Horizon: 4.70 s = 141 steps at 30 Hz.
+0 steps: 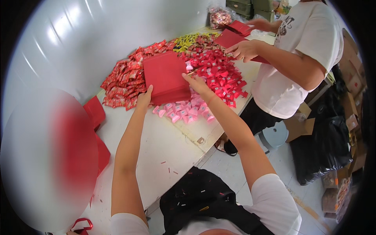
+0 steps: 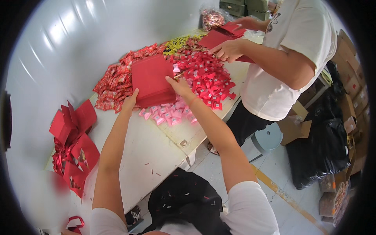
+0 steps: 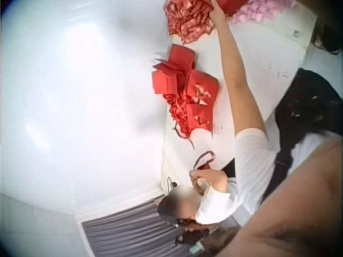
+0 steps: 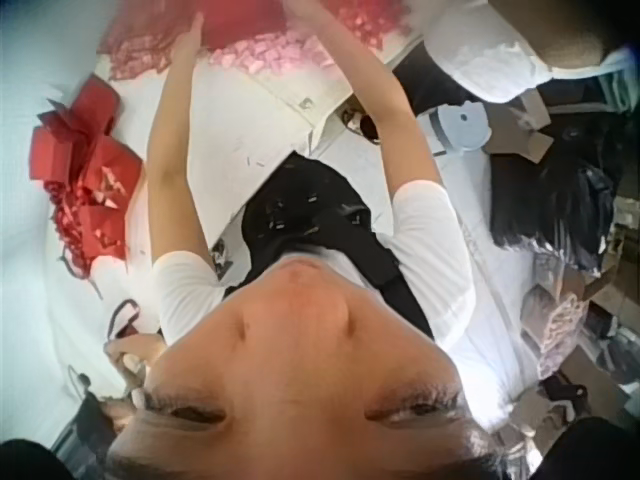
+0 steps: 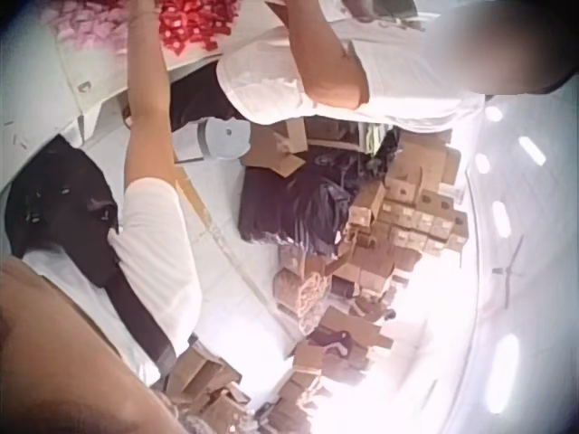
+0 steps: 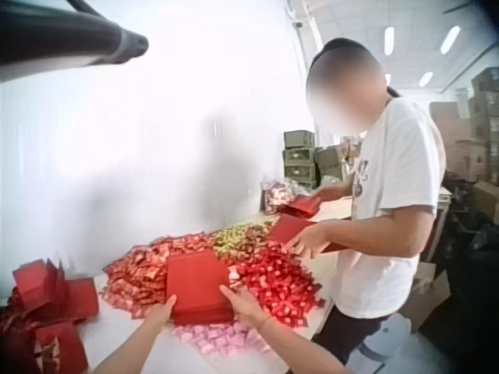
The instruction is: The person folds red paper sheets into envelopes, places small round stickers on the flaps, and stacks the finished items. The person also briefly moves a chair and repositions stacks of red paper on the table.
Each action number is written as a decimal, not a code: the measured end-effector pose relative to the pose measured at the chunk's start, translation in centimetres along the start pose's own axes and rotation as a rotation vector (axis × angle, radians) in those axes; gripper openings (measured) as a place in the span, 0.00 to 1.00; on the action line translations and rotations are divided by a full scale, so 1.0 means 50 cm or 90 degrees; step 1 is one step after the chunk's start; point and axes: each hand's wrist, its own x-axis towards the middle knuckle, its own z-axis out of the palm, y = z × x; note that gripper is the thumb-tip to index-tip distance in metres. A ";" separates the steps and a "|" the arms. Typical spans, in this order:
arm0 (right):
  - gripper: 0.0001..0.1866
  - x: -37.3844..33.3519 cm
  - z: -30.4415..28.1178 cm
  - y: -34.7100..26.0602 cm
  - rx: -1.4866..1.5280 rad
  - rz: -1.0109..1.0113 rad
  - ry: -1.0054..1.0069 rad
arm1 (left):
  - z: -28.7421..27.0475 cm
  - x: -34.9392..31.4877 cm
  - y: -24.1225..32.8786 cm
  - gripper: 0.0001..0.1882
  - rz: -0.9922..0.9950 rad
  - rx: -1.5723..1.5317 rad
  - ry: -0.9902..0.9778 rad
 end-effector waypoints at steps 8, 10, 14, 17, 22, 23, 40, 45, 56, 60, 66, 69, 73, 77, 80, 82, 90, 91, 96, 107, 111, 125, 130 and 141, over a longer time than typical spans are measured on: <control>0.33 0.019 0.021 -0.111 0.201 0.173 -0.093 | 0.028 -0.060 0.067 0.22 0.023 -0.207 -0.110; 0.25 0.010 0.017 -0.123 0.238 0.138 -0.138 | 0.009 -0.113 0.084 0.24 0.081 -0.214 -0.132; 0.31 -0.185 0.000 -0.160 0.317 -0.174 -0.067 | -0.005 -0.275 0.037 0.28 0.340 -0.109 0.090; 0.38 -0.349 0.005 -0.172 0.332 -0.270 -0.074 | -0.043 -0.432 0.010 0.33 0.494 -0.183 0.052; 0.39 -0.524 0.058 -0.154 0.296 -0.340 -0.116 | -0.097 -0.608 -0.053 0.35 0.474 -0.209 0.121; 0.39 -0.551 0.064 -0.142 0.312 -0.324 -0.122 | -0.098 -0.630 -0.076 0.35 0.483 -0.179 0.152; 0.45 -0.691 0.094 -0.057 0.082 -0.345 -0.253 | -0.079 -0.744 -0.293 0.30 0.333 -0.279 0.210; 0.38 -0.692 0.121 -0.038 0.015 -0.385 -0.208 | -0.109 -0.760 -0.303 0.27 0.320 -0.293 0.083; 0.32 -0.716 0.171 -0.056 -0.065 -0.194 -0.119 | -0.108 -0.772 -0.306 0.33 0.299 -0.479 0.115; 0.36 -0.711 0.140 -0.104 -0.120 -0.050 -0.132 | -0.082 -0.727 -0.316 0.39 0.330 -0.356 0.287; 0.33 -0.562 0.080 -0.050 -0.214 -0.063 -0.116 | -0.004 -0.641 -0.258 0.44 0.203 -0.353 0.173; 0.29 -0.542 0.069 -0.018 -0.364 -0.242 -0.050 | 0.013 -0.650 -0.253 0.42 0.198 -0.299 0.187; 0.21 -0.548 0.062 -0.027 -0.211 -0.169 -0.116 | 0.017 -0.633 -0.252 0.40 0.180 -0.491 0.141; 0.18 -0.554 0.051 -0.042 -0.165 -0.289 -0.053 | 0.034 -0.620 -0.233 0.40 0.169 -0.432 0.162; 0.19 -0.539 0.039 -0.020 -0.055 -0.210 -0.083 | 0.039 -0.654 -0.199 0.38 0.146 -0.547 0.126; 0.20 -0.538 0.040 -0.021 -0.097 -0.234 -0.098 | 0.035 -0.667 -0.195 0.35 0.135 -0.554 0.142; 0.22 -0.537 0.035 -0.054 -0.023 -0.288 -0.186 | 0.031 -0.750 -0.154 0.35 0.199 -0.513 0.131; 0.22 -0.547 0.033 -0.074 0.003 -0.264 -0.206 | 0.031 -0.748 -0.159 0.37 0.194 -0.489 0.162; 0.27 -0.549 0.039 -0.037 0.052 -0.190 -0.244 | 0.012 -0.726 -0.178 0.37 0.102 -0.482 0.106; 0.43 -0.477 0.004 -0.057 0.101 0.099 -0.442 | -0.007 -0.706 -0.143 0.27 0.048 -0.639 0.028; 0.41 -0.511 -0.015 -0.079 -0.024 -0.026 -0.483 | -0.025 -0.725 -0.157 0.30 0.057 -0.549 0.089; 0.29 -0.646 0.002 -0.217 0.211 0.227 -0.411 | -0.099 -0.694 -0.141 0.47 -0.411 -0.554 0.087; 0.34 -0.690 -0.076 -0.320 0.127 0.214 -0.413 | -0.089 -0.717 -0.098 0.48 -0.349 -0.610 0.035; 0.34 -0.932 -0.656 -0.321 0.121 0.284 0.007 | 0.343 -0.884 0.129 0.27 -0.269 -0.483 -0.363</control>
